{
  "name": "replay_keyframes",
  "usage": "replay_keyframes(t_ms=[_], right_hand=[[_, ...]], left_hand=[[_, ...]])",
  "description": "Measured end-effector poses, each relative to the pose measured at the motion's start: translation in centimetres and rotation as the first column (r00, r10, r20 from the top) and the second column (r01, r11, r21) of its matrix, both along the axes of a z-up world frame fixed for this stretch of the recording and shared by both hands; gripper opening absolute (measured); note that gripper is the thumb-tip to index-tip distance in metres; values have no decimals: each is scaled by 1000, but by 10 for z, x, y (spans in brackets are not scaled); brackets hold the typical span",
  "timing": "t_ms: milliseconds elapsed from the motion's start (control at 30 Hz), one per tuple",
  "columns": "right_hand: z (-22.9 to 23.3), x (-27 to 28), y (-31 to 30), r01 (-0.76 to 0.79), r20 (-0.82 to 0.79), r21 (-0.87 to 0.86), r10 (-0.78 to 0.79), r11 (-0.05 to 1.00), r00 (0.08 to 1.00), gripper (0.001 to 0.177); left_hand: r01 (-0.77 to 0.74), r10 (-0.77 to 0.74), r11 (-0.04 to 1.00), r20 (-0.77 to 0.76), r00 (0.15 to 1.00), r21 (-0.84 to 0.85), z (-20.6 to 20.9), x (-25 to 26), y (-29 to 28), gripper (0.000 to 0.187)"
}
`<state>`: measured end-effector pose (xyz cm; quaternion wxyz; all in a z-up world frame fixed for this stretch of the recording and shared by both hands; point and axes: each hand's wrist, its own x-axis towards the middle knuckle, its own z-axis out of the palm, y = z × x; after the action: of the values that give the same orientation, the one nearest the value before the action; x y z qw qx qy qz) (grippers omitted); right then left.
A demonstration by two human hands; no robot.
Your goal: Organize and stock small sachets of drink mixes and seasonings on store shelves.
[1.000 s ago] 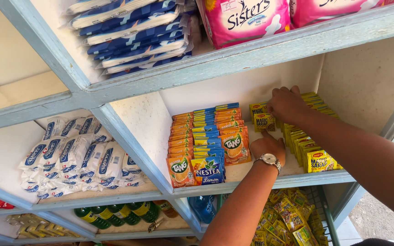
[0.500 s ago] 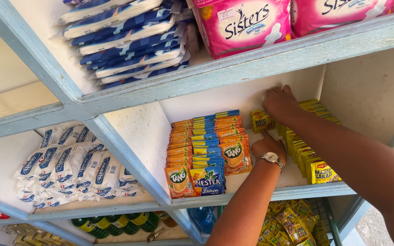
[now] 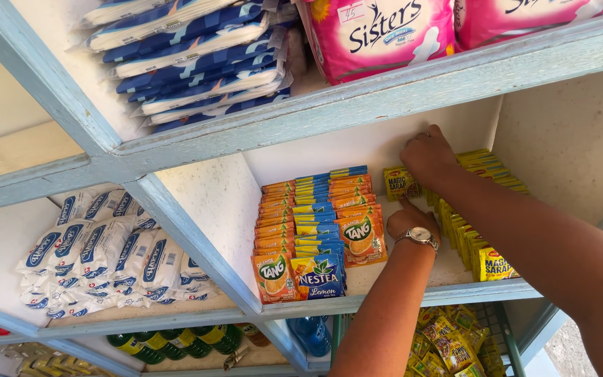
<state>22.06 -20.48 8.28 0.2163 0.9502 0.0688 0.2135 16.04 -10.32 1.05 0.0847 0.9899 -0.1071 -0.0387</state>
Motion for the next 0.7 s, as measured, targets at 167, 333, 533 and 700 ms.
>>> replay_keyframes(t_ms=[167,333,533,700], right_hand=[[1,0,3,8,-23,-11,-8,1000,1000,16],[8,-6,3,47,-92,-18,-48,999,995,15],[1,2,2,-31,-28,-61,29,998,999,14],[0,2,0,66,-97,-77,-73,995,993,16]], left_hand=[[-11,11,1000,-11,1000,-2,2,-3,1,86],[-24,23,1000,-22,999,-7,-7,2,-6,87],[-35,35,999,-20,999,-12,-24,17,-18,88],[-41,42,998,12,999,-57,-48,31,-25,89]])
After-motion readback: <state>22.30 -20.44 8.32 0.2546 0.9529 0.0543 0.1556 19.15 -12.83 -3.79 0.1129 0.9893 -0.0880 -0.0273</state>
